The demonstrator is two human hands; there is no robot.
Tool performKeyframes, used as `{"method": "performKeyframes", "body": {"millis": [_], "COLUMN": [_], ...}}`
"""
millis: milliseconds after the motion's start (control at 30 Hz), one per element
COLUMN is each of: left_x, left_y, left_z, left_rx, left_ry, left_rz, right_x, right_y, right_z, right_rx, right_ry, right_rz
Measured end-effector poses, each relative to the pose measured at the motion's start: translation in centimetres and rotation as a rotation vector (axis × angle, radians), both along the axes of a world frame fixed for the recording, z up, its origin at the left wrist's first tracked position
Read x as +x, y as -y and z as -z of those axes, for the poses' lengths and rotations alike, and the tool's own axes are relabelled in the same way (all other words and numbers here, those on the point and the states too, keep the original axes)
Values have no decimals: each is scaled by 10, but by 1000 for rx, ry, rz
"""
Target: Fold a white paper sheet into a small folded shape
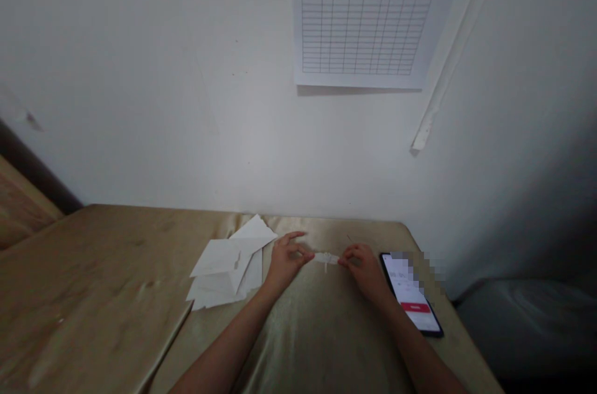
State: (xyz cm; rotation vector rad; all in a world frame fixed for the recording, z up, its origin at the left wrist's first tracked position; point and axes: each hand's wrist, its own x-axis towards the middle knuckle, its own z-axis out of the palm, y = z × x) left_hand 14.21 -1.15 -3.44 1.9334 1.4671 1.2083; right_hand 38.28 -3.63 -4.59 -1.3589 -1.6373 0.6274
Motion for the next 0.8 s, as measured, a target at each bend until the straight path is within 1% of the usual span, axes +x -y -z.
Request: {"method": "performKeyframes", "body": {"millis": [100,200,267,367,433,500,567,633,667,733,800], "left_x": [-2,-3,-2,0,2,3,3,3,3,4,5], "left_y": [-1,-1,-1,0,2,6,11,16,17,19,19], "left_z": [0,-1,0,5,11,16,18,18,17,13,9], "left_rx": [-1,14,35,41,-7,-96,-168,-196,-203,-248,-260], "left_ry": [-3,-32,-61,-130,-206,-291,-398,-521,-577,-655,-686], "left_rz": [8,-21,-30,7,11,26,103,185,207,208,200], "right_x": [2,1,0,0,2,9,19,31,39,54,70], "right_y": [-1,0,1,2,0,-4,-9,-13,-15,-19,-21], "right_z": [1,3,5,6,6,4,0,-8,-12,-24,-38], "right_rx": [21,14,9,18,23,20,-16,-67,-108,-189,-178], "right_ry": [-7,-12,-11,-7,-8,-20,-81,-146,-163,-192,-240], "right_rz": [8,-14,-4,34,57,109,159,209,247,256,235]}}
